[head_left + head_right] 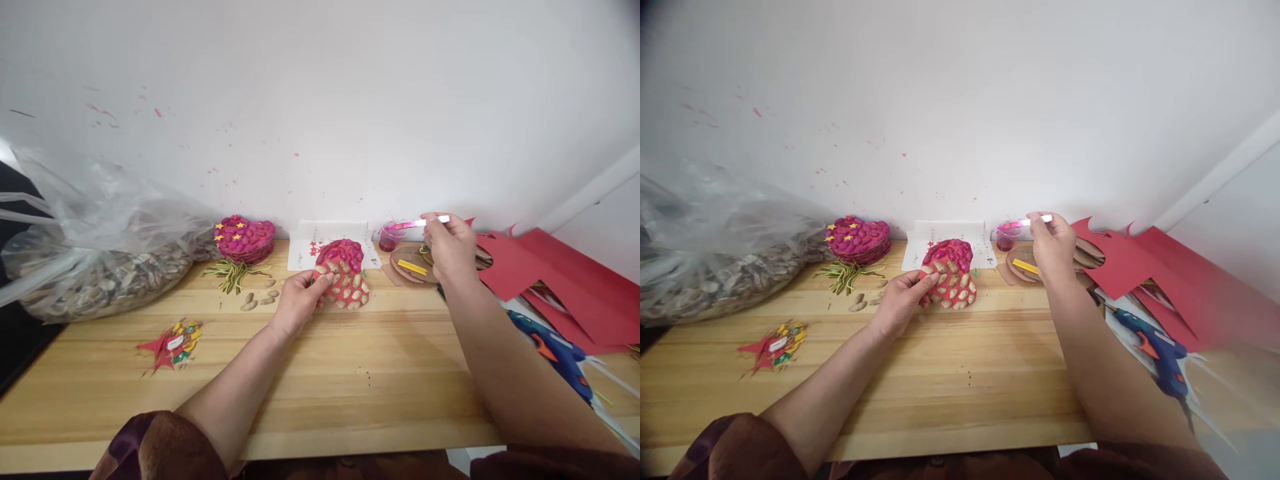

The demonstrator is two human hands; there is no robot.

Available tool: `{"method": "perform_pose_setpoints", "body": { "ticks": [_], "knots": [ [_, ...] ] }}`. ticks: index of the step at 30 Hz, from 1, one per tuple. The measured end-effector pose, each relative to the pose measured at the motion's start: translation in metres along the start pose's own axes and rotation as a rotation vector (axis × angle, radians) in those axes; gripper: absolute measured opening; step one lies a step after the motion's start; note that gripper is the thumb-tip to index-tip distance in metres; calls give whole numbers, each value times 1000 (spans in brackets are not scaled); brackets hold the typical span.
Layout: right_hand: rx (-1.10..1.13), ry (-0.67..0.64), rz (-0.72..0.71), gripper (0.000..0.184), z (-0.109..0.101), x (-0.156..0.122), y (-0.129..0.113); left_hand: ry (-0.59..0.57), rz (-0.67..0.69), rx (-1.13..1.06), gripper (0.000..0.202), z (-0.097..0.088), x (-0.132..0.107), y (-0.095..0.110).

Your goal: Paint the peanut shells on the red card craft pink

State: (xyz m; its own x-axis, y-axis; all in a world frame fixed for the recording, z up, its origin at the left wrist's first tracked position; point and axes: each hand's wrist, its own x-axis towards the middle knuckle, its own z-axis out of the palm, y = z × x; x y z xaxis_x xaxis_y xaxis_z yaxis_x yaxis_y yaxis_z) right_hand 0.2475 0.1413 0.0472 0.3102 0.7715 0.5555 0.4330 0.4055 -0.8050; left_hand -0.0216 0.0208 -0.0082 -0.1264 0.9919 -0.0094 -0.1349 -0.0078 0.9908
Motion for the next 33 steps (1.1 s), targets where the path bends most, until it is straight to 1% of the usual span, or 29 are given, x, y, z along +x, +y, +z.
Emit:
{"method": "perform_pose_setpoints", "body": {
  "ticks": [1, 2, 4, 7, 9, 12, 14, 16, 20, 24, 28, 33],
  "knots": [
    [99, 1, 48, 32, -1, -7, -11, -4, 14, 7, 43, 0, 0, 0],
    [162, -30, 70, 30, -2, -17, -22, -8, 26, 14, 42, 0, 0, 0],
    [229, -130, 44, 28, -7, -39, -46, -11, 40, 33, 40, 0, -2, 4],
    [213, -232, -30, 24, -15, -74, -74, 3, 58, 76, 39, 2, -7, 13],
    [154, -239, -86, 20, -19, -93, -84, 4, 89, 126, 37, 4, -11, 19],
    [75, -218, -263, 15, -19, -112, -85, 14, 140, 165, 37, 7, -15, 23],
    [10, -202, -374, 12, -18, -118, -80, 26, 181, 213, 36, 8, -16, 22],
    [-14, -199, -439, 11, -17, -120, -74, 43, 241, 305, 34, 8, -17, 19],
    [29, -190, -483, 10, -18, -119, -68, 69, 398, 477, 32, 8, -17, 15],
    [46, -189, -519, 10, -20, -118, -70, 68, 520, 550, 32, 8, -18, 15],
    [40, -184, -542, 11, -21, -117, -72, 64, 596, 584, 33, 8, -20, 16],
    [12, -178, -550, 9, -21, -116, -71, 70, 640, 603, 33, 7, -21, 16]
  ]
}}
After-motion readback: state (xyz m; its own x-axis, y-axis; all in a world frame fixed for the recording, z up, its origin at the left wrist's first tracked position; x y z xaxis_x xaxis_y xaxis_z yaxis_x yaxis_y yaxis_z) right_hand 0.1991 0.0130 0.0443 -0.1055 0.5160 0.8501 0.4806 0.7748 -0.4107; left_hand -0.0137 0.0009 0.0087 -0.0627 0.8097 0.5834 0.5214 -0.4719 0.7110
